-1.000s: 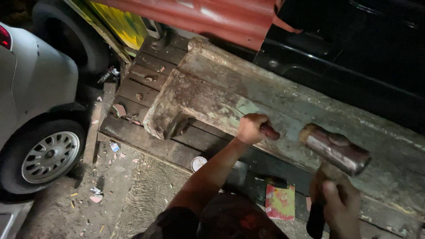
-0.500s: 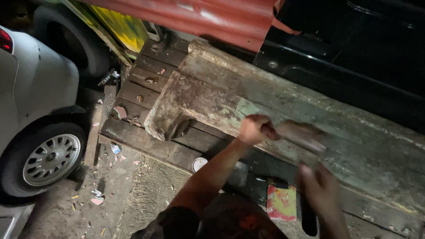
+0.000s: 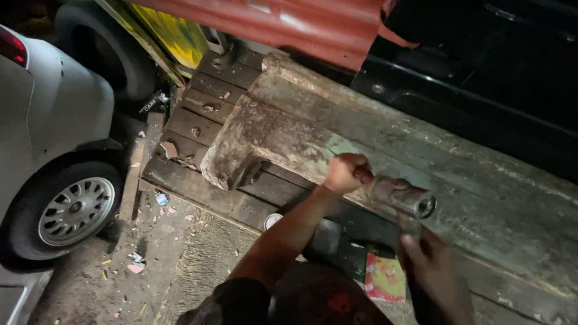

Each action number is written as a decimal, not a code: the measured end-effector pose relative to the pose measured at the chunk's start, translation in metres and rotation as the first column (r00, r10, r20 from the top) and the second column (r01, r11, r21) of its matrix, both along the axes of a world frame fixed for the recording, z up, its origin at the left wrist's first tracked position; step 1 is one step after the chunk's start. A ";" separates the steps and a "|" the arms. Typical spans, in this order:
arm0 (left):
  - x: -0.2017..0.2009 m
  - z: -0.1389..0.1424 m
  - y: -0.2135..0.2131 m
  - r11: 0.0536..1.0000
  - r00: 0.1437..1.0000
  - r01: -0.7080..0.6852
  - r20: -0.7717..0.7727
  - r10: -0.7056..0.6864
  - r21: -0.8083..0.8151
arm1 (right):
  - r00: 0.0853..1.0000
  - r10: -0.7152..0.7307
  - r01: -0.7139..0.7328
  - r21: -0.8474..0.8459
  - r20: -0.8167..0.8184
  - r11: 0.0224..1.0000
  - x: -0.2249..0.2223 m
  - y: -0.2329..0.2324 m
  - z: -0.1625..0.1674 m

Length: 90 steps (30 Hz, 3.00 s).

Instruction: The person uses a hammer and a chisel to scrape and chip paint off a large, weathered wooden beam resting on a workbench. They repeatedly strike the chisel with the hammer to remove flakes of paint from the beam's surface.

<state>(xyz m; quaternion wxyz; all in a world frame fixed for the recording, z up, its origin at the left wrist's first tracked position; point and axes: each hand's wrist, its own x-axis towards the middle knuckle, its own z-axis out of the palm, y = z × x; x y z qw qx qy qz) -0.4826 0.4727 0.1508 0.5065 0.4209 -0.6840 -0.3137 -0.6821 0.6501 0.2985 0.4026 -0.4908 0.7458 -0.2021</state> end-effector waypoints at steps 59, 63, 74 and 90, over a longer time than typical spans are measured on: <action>-0.002 -0.011 0.007 0.983 0.995 0.091 0.057 -0.083 -0.160 | 0.949 -0.195 0.200 0.006 0.247 0.980 -0.021 -0.008 -0.026; 0.004 -0.003 0.010 0.983 0.999 0.039 -0.003 -0.040 -0.180 | 0.941 -0.100 0.139 -0.100 0.323 0.985 -0.033 -0.009 -0.024; 0.009 0.013 0.015 0.988 0.995 0.099 -0.019 -0.102 -0.120 | 0.928 -0.146 0.168 -0.037 0.343 0.985 -0.057 -0.003 -0.046; -0.003 0.002 0.031 0.989 0.999 0.002 0.043 0.005 -0.149 | 0.957 0.124 -0.051 -0.268 0.263 0.962 -0.052 0.002 -0.065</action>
